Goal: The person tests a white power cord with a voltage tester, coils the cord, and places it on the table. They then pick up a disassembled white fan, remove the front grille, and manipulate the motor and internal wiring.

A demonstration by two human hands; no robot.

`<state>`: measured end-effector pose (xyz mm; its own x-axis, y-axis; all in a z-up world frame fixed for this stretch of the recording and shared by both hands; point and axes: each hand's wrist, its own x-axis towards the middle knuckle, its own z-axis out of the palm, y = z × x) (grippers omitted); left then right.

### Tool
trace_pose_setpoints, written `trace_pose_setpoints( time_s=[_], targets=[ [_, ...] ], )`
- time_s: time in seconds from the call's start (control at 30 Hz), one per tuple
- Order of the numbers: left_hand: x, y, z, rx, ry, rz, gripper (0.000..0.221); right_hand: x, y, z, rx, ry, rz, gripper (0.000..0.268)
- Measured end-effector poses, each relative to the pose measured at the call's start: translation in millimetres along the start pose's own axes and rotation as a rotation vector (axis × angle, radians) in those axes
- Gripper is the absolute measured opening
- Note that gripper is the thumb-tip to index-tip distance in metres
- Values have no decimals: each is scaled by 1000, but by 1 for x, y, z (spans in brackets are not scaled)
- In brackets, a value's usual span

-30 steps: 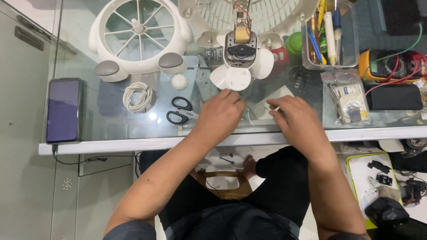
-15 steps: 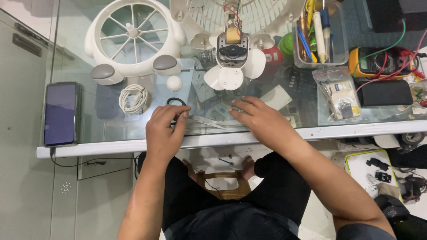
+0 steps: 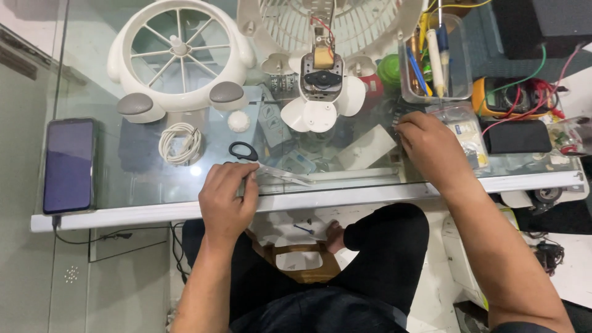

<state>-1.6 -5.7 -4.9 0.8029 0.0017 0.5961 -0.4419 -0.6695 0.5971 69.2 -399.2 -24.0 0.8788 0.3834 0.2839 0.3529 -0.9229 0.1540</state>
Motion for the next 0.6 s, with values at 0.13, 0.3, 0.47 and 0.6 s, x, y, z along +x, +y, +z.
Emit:
trace_pose_setpoints(
  time_s=[0.13, 0.3, 0.47, 0.6],
  targets=[
    [0, 1, 1, 12, 17, 7, 15, -4, 4, -7, 8, -34, 45, 18],
    [9, -1, 5, 0, -52, -80, 20, 23, -4, -30, 265, 116, 55, 17],
    [100, 15, 36, -86, -121, -80, 19, 105, -27, -76, 524, 254, -82, 18],
    [174, 7, 80, -118, -336, -156, 45, 156, -46, -115, 809, -89, 88, 56]
  ],
)
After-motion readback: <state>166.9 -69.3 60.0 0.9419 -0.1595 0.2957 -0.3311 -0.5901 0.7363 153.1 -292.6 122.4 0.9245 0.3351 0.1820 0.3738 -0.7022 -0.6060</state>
